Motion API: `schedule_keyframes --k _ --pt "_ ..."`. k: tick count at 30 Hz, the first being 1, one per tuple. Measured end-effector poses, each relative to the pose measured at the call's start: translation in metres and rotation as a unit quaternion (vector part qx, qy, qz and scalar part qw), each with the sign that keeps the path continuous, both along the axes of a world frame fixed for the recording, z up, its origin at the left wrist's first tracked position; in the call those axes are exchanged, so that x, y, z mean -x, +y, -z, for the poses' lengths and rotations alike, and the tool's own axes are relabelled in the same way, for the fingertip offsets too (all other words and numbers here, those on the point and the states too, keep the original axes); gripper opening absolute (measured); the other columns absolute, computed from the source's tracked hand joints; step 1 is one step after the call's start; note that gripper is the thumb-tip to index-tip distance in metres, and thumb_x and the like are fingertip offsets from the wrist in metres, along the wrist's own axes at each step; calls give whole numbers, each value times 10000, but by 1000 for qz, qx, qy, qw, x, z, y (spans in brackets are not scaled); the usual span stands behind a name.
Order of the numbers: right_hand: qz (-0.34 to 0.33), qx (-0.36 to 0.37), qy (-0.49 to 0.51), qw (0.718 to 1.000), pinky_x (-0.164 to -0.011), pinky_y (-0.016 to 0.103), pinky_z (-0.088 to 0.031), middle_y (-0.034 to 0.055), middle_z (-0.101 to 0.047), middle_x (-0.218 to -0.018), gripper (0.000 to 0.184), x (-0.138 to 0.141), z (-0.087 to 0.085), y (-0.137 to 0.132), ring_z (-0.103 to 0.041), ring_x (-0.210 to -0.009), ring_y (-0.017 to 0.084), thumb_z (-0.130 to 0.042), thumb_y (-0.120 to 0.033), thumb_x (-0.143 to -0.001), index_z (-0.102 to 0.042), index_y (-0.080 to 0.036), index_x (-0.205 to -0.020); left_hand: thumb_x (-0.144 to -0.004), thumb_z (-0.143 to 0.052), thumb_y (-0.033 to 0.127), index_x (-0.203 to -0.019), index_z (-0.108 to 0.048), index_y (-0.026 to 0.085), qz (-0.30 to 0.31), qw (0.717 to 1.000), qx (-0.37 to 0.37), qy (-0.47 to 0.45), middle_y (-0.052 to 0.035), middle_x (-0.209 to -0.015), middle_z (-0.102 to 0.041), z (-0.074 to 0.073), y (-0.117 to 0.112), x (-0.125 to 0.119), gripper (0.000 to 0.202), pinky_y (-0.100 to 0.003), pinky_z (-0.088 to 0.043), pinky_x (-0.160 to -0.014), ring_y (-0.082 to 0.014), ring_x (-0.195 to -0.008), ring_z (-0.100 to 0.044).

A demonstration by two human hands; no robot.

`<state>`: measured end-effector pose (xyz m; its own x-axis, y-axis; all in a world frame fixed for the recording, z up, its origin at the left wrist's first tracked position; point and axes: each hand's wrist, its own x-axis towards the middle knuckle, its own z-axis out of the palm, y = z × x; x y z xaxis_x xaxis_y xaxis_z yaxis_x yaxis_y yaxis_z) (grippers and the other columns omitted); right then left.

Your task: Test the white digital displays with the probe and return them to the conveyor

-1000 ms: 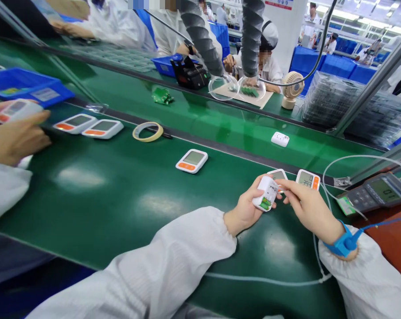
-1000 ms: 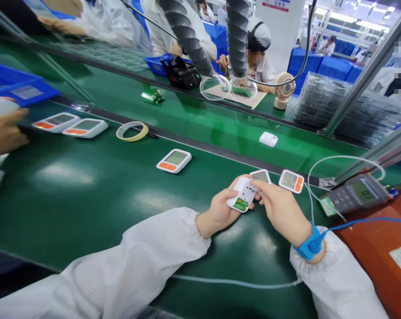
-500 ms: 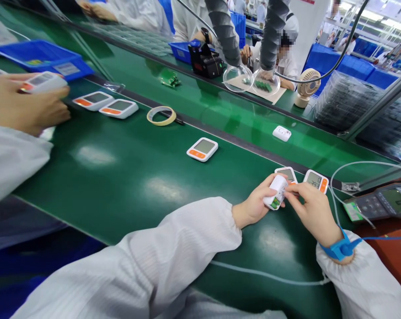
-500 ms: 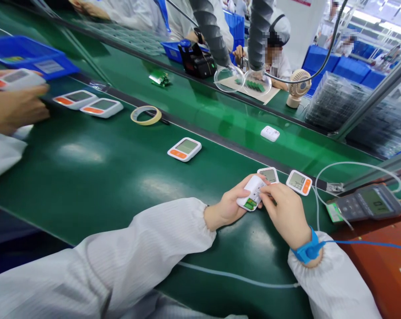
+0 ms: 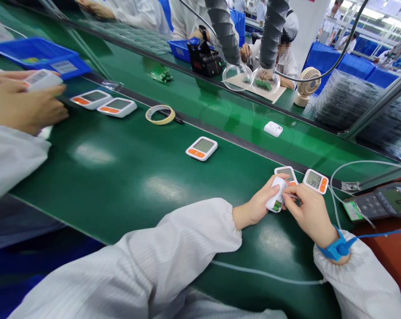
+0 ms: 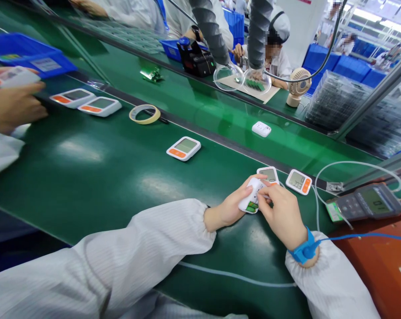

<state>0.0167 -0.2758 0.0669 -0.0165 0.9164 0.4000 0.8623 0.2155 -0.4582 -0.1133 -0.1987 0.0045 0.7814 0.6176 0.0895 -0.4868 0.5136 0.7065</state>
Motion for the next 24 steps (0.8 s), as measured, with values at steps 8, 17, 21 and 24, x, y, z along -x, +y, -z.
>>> schedule_keyframes --k 8,17,21,24 --pt "-11 -6 -7 1000 -626 274 -443 16 -650 -745 123 -2 2 1 -589 -650 152 -548 -180 -898 -639 -182 -816 -861 -650 522 -1315 -444 236 -17 997 -66 47 -75 -1191 -586 0 -4 4 574 -267 -464 -726 -186 -898 -607" --pt "7 -34 4 999 -598 244 -435 -2 -625 -713 109 2 -1 0 -567 -624 131 -561 -168 -884 -638 -182 -807 -849 -646 500 -1253 -494 220 -24 998 -44 40 -68 -1118 -599 -1 -1 3 514 -303 -481 -769 -207 -910 -618" --pt "-7 -28 3 1000 -580 238 -420 -11 -600 -676 134 2 1 0 -535 -594 125 -543 -161 -892 -626 -181 -788 -870 -625 518 -1267 -477 230 -30 995 -80 43 -69 -1137 -580 1 -2 4 512 -321 -485 -817 -222 -970 -600" --pt "-15 -8 12 1000 -574 242 -406 -11 -600 -676 140 2 1 0 -531 -598 126 -546 -161 -894 -626 -181 -782 -884 -610 522 -1333 -445 246 -38 992 -107 55 -70 -1192 -550 0 -4 5 553 -330 -480 -856 -229 -1012 -578"
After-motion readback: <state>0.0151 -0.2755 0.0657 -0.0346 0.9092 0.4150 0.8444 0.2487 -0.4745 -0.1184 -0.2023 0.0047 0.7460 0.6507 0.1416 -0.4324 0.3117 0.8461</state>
